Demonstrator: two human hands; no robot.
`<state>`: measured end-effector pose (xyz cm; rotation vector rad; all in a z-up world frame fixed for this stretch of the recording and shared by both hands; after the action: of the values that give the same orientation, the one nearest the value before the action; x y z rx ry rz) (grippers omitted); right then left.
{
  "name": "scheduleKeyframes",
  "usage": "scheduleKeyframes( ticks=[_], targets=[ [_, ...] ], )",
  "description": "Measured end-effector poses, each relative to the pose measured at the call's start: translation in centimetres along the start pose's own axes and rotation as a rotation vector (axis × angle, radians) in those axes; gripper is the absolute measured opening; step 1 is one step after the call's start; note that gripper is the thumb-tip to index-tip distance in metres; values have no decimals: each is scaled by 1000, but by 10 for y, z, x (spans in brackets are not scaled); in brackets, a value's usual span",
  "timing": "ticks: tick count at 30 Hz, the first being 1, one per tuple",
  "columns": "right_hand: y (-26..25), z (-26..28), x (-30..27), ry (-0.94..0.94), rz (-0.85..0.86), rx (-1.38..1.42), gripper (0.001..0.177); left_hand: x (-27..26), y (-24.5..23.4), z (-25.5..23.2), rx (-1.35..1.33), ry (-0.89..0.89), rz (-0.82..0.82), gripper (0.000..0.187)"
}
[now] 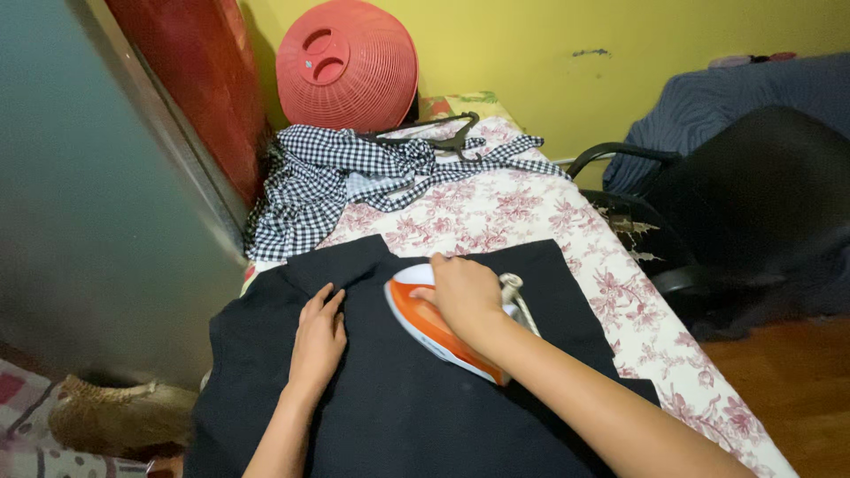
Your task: The person irons a black shirt laid out on a table. They repeatedly smooth the fabric with their hands and pass an orange and white iron over the front, sleeves, and collar areas. The shirt remains on the table throughout the clip.
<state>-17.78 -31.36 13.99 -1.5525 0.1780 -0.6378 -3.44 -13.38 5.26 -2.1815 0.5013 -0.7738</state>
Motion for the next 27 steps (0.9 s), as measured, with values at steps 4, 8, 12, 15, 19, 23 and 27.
scheduleKeyframes(
  ticks=[4,8,12,15,19,23,27],
  targets=[
    [-5,-29,-4,93,5,-29,74,-1,2,4,-16,10,-3,40],
    [-6,-45,-8,135,26,-40,60,1,4,5,20,31,-16,40],
    [3,-44,7,161,14,-33,60,8,10,8,73,-60,59,39],
    [15,-40,32,167,-13,-29,60,7,9,6,70,-86,85,41],
    [28,-38,60,181,-47,-20,59,7,6,1,62,-96,73,40],
    [28,-39,56,140,-58,-2,58,4,5,-1,63,-74,55,40],
    [11,-38,18,107,-59,49,55,2,3,-1,74,-14,9,39]
  ],
)
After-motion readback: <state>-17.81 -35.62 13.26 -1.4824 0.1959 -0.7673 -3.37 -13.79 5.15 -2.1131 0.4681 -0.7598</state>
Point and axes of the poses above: each hand's wrist, its own x-axis towards the middle knuckle, its own y-axis out of the palm, z = x × y, the point moved 6 cm from there along x, towards the middle knuckle, and after that the axes turned 1 degree about x, right-handed, at the moved point
